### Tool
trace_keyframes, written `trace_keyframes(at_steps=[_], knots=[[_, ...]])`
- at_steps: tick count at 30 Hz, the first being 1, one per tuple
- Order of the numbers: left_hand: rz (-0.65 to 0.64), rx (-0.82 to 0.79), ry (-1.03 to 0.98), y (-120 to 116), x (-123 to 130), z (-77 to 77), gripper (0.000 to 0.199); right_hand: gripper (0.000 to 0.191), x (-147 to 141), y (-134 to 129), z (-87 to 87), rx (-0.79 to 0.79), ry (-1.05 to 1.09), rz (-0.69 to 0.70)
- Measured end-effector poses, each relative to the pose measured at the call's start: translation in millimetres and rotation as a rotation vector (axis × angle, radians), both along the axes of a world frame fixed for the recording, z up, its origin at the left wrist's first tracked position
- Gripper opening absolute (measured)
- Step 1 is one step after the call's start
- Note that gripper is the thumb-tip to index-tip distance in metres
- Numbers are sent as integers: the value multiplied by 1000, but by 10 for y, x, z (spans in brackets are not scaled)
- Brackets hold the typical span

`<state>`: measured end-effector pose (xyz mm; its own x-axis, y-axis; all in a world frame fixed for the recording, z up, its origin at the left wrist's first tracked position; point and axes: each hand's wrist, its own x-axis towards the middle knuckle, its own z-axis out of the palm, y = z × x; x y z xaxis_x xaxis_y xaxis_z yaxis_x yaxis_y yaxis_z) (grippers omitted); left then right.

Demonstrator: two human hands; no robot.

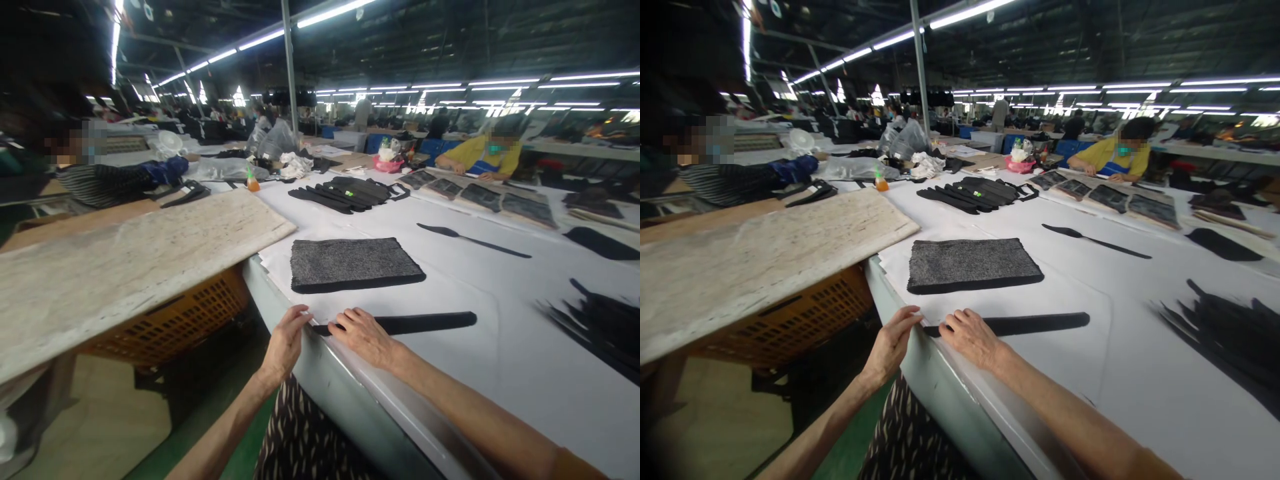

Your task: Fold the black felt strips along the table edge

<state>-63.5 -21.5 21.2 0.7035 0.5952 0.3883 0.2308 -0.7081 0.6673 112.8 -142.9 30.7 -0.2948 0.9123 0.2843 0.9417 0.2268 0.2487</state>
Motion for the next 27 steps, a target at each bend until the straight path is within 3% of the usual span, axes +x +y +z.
trace_keyframes(at_steps=[3, 6, 9, 19, 27], knots=[[216, -268, -47, -12, -39, 23, 29, 13, -95, 101, 10, -6, 1, 35], [191, -537, 69, -4, -39, -1, 42, 11, -150, 172, 19, -20, 0, 60], [156, -680, 50, 10, -1, -58, 43, 10, -160, 206, 19, -19, 1, 60], [180, -825, -46, 43, -70, -106, 35, 17, 112, 98, -40, -28, -25, 112], [274, -910, -38, 132, -311, -273, 33, 20, 270, -90, -42, -5, 13, 88]])
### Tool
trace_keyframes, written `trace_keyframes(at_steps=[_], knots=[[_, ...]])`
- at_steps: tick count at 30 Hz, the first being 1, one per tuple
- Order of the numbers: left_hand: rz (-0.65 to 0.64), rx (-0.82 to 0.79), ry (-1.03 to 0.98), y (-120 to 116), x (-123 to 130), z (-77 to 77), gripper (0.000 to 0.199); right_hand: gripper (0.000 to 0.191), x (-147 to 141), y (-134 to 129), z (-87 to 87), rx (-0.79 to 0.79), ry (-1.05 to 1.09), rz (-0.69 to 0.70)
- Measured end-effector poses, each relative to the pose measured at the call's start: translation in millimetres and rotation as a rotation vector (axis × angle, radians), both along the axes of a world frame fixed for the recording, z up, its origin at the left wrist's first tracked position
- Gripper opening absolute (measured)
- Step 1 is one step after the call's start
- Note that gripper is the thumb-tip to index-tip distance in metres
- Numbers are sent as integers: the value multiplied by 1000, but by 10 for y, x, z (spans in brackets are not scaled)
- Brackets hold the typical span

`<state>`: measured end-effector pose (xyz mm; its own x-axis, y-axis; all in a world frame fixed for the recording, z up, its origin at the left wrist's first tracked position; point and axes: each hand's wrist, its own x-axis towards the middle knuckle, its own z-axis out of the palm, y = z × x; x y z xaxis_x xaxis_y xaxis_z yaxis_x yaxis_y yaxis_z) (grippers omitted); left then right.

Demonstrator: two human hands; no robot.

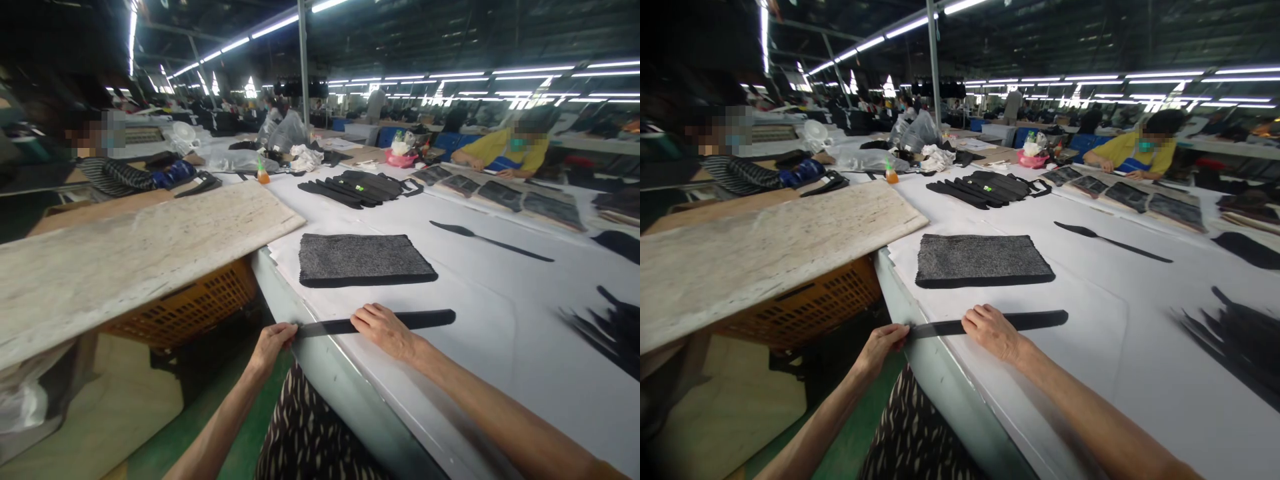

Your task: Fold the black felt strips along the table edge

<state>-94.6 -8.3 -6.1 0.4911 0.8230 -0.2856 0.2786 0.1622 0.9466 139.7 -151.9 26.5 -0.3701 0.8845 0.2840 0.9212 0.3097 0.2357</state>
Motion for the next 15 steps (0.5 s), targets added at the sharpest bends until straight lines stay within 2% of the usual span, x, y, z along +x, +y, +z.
trace_keyframes(at_steps=[6, 15], knots=[[40, 23, 59, 88, -215, -208, 36, 25, 99, -79, -33, 94, -6, 70], [148, 27, 150, 221, -592, -589, 44, 26, 87, -16, -9, 107, -60, 136]])
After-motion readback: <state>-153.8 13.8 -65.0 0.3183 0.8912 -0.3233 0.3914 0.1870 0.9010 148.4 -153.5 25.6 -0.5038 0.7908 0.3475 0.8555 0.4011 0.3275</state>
